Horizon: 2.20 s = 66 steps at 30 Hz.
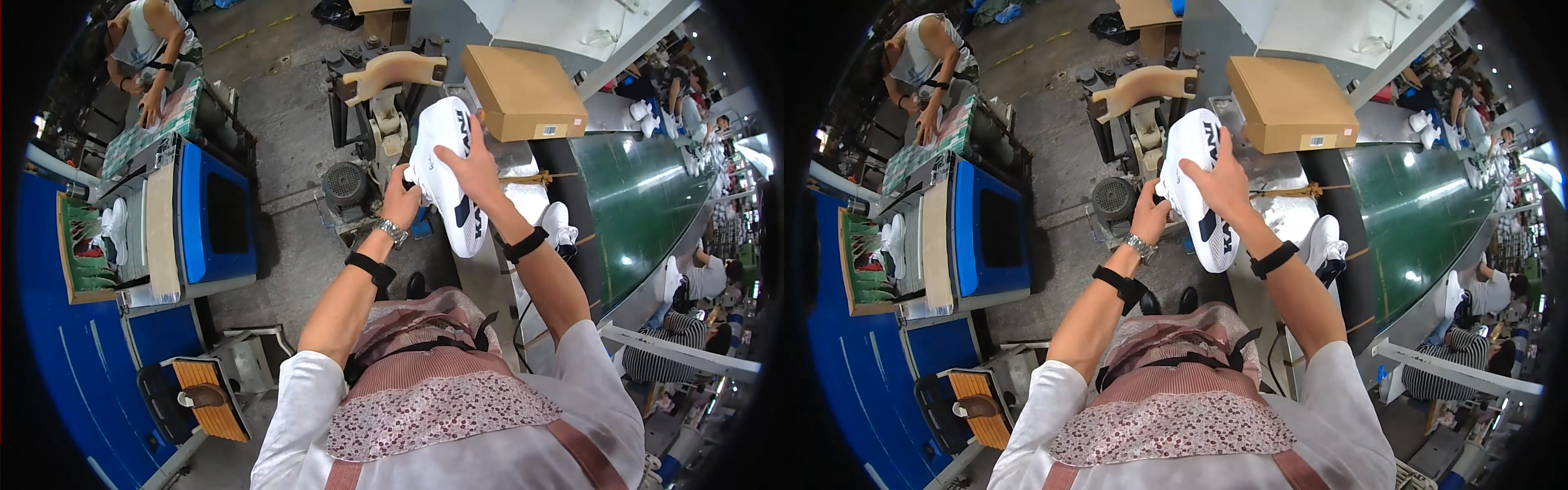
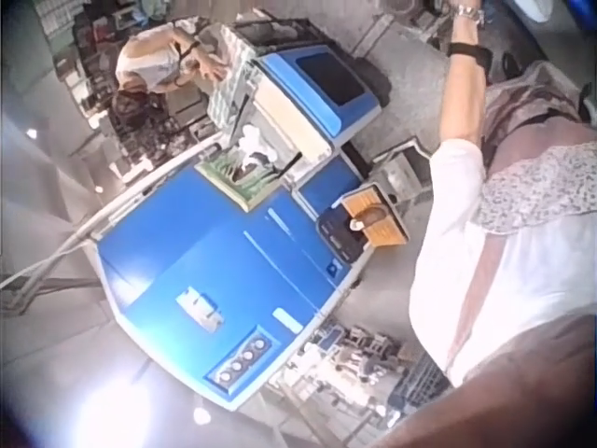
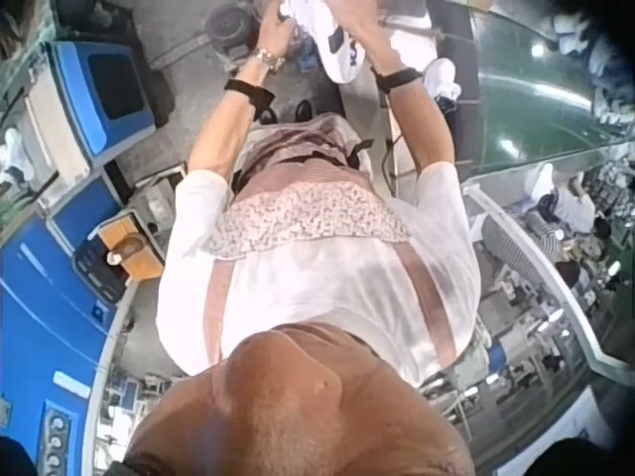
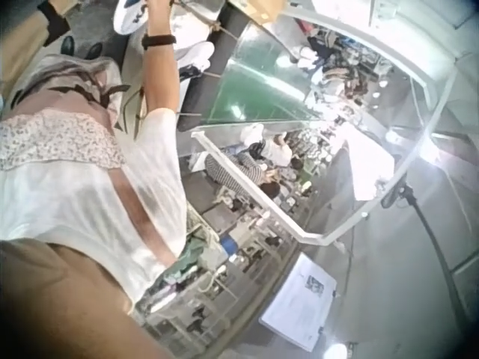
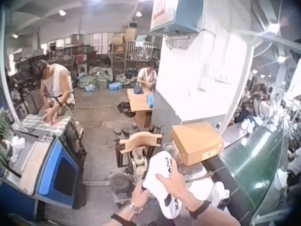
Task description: The worker is inserting shoe lasts into shoes and placing them onto a production machine and conveyor belt.
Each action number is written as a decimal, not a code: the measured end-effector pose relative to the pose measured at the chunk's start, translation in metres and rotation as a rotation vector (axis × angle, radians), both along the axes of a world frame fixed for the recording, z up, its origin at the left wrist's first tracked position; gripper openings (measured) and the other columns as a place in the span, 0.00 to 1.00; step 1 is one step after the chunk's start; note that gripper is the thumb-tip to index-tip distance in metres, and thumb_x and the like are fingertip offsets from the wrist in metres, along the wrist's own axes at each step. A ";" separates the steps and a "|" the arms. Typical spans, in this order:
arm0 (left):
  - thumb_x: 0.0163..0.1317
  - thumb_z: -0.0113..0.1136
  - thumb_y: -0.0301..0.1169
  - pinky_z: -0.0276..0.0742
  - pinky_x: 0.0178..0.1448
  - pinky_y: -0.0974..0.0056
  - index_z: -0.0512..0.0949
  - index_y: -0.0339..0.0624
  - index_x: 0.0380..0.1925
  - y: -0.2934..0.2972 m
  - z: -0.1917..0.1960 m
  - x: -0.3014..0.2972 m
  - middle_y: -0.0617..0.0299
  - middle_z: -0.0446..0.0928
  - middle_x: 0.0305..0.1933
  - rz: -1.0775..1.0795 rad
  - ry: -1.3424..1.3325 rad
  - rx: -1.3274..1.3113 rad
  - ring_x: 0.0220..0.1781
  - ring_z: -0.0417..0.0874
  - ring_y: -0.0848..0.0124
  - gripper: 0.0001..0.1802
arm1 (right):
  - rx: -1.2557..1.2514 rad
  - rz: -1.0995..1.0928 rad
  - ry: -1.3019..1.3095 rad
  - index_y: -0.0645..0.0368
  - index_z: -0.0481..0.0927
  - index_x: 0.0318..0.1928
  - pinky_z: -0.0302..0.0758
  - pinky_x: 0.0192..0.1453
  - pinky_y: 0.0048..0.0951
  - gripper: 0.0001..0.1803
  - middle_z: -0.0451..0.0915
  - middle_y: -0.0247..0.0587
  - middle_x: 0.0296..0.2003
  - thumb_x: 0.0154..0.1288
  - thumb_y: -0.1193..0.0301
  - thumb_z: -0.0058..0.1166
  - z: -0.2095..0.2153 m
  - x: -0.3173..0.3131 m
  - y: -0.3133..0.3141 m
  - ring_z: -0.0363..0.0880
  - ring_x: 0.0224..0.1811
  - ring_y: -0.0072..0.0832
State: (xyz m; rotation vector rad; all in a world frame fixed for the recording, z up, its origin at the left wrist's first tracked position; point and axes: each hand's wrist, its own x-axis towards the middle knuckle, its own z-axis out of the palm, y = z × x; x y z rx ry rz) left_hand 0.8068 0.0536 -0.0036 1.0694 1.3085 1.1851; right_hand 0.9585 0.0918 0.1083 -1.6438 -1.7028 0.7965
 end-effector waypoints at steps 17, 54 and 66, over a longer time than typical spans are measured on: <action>0.76 0.40 0.54 0.83 0.59 0.52 0.69 0.42 0.64 -0.028 0.004 0.021 0.56 0.78 0.62 -0.029 -0.897 -0.457 0.62 0.81 0.62 0.30 | -0.208 0.113 -0.330 0.77 0.52 0.70 0.79 0.56 0.43 0.65 0.83 0.62 0.46 0.42 0.47 0.70 0.037 -0.033 -0.002 0.85 0.49 0.52; 0.47 0.76 0.38 0.78 0.57 0.60 0.74 0.33 0.57 -0.101 -0.053 -0.071 0.58 0.80 0.50 -0.762 -0.579 -0.360 0.50 0.82 0.66 0.37 | -0.247 -0.118 0.623 0.67 0.44 0.76 0.61 0.75 0.39 0.65 0.65 0.51 0.68 0.49 0.61 0.77 -0.034 -0.014 -0.198 0.65 0.69 0.35; 0.30 0.86 0.26 0.82 0.53 0.63 0.78 0.30 0.50 -0.101 -0.006 -0.077 0.56 0.84 0.47 -1.063 0.138 -0.185 0.46 0.85 0.68 0.41 | -0.238 0.035 0.166 0.68 0.81 0.49 0.78 0.40 0.42 0.33 0.84 0.58 0.32 0.66 0.46 0.58 -0.026 0.044 -0.228 0.84 0.34 0.49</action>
